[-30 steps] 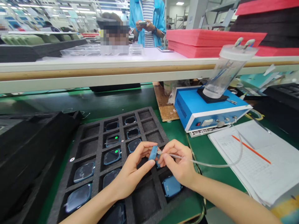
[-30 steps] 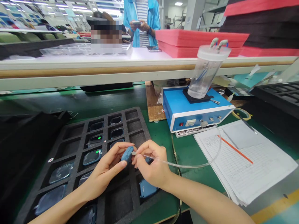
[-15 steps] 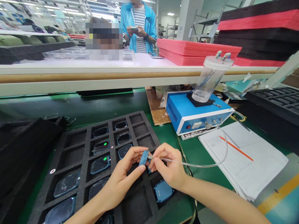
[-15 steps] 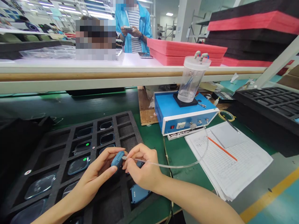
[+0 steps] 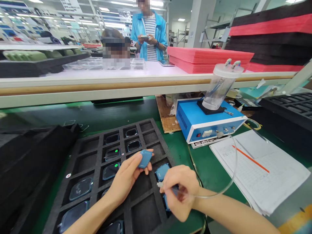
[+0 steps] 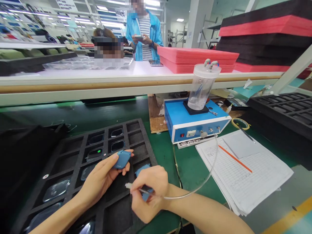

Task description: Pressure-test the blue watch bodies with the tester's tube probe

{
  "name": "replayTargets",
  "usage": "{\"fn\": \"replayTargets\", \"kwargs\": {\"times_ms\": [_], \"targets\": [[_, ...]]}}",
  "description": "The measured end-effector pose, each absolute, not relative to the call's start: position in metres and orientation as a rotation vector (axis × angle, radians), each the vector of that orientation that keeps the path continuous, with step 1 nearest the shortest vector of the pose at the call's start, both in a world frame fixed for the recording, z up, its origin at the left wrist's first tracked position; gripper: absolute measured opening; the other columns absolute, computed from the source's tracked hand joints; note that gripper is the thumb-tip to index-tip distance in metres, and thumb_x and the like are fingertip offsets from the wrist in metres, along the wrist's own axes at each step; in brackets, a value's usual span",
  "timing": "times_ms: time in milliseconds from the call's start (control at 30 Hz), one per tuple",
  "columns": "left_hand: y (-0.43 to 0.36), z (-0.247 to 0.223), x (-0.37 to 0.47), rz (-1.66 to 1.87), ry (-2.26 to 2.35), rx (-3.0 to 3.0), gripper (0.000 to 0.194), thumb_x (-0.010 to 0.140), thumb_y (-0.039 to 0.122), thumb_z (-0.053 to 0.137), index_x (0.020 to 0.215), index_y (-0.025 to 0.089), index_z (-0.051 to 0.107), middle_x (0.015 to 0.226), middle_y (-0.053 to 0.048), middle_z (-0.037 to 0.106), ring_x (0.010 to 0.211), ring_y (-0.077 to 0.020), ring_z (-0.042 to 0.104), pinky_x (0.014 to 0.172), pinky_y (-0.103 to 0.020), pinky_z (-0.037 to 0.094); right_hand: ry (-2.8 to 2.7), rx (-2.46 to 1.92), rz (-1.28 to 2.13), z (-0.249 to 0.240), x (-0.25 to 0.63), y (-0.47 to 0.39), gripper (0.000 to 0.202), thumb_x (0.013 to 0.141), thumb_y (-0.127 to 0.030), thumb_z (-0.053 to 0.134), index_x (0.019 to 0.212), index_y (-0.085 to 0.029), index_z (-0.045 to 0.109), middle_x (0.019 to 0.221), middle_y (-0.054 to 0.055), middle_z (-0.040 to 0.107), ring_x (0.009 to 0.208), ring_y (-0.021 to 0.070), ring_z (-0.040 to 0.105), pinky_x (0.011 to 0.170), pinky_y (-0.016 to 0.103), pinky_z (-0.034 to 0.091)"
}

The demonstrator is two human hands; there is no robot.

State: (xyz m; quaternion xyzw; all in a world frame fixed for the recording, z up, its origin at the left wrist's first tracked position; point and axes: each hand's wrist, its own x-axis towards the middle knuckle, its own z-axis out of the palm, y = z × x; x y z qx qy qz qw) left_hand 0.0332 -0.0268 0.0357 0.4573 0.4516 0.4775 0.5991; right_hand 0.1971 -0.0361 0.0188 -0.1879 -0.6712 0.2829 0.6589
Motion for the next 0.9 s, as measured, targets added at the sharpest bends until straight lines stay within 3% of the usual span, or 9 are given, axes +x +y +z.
{"fn": "replayTargets", "kwargs": {"times_ms": [133, 267, 600, 767, 833, 900], "targets": [[0.002, 0.048, 0.038, 1.087, 1.178, 1.044, 0.035, 0.080, 0.037, 0.056, 0.104, 0.011, 0.055, 0.070, -0.004, 0.062, 0.064, -0.0145, 0.055, 0.065, -0.026, 0.045, -1.570, -0.345, 0.553, 0.020, 0.194, -0.037, 0.016, 0.065, -0.008, 0.048, 0.066, -0.023, 0.052, 0.047, -0.004, 0.054, 0.038, 0.0113, 0.051, 0.042, 0.022, 0.043], [0.049, 0.065, 0.062, 0.893, 1.433, 1.765, 0.035, 0.079, 0.036, 0.051, 0.106, 0.014, 0.052, 0.096, -0.008, 0.065, 0.084, -0.0205, 0.062, 0.076, -0.033, 0.047, -1.609, -0.371, 0.573, 0.020, 0.198, -0.034, 0.012, 0.063, -0.011, 0.048, 0.067, -0.021, 0.052, 0.047, -0.003, 0.054, 0.038, 0.0112, 0.050, 0.041, 0.022, 0.041], [0.089, 0.044, 0.122, 0.281, 1.343, 2.267, 0.011, 0.069, 0.023, 0.064, 0.077, 0.017, 0.070, 0.075, -0.005, 0.072, 0.072, -0.0214, 0.064, 0.069, -0.029, 0.046, -1.678, -0.409, 0.554, 0.023, 0.200, -0.032, 0.007, 0.064, -0.016, 0.043, 0.065, -0.021, 0.048, 0.044, -0.005, 0.051, 0.034, 0.0095, 0.046, 0.039, 0.021, 0.038], [0.079, 0.049, 0.117, 0.347, 1.417, 2.386, 0.019, 0.065, 0.026, 0.070, 0.084, 0.021, 0.071, 0.105, -0.005, 0.068, 0.102, -0.0243, 0.058, 0.091, -0.031, 0.038, -1.745, -0.440, 0.583, 0.025, 0.204, -0.035, 0.008, 0.066, -0.014, 0.045, 0.067, -0.021, 0.050, 0.047, -0.004, 0.054, 0.037, 0.0102, 0.048, 0.043, 0.022, 0.039], [0.071, 0.062, 0.098, 0.406, 1.546, 2.375, 0.023, 0.073, 0.027, 0.063, 0.094, 0.022, 0.068, 0.109, -0.004, 0.066, 0.101, -0.0219, 0.058, 0.090, -0.030, 0.039, -1.759, -0.458, 0.611, 0.026, 0.206, -0.035, 0.008, 0.067, -0.013, 0.046, 0.068, -0.020, 0.051, 0.049, -0.003, 0.056, 0.040, 0.0110, 0.051, 0.045, 0.023, 0.039], [0.059, 0.076, 0.070, 0.422, 1.723, 2.324, 0.024, 0.083, 0.027, 0.047, 0.095, 0.020, 0.067, 0.098, -0.005, 0.069, 0.090, -0.0199, 0.062, 0.080, -0.029, 0.044, -1.764, -0.465, 0.642, 0.026, 0.207, -0.036, 0.009, 0.068, -0.013, 0.047, 0.068, -0.020, 0.051, 0.051, -0.002, 0.057, 0.041, 0.0114, 0.052, 0.046, 0.023, 0.039]]}}
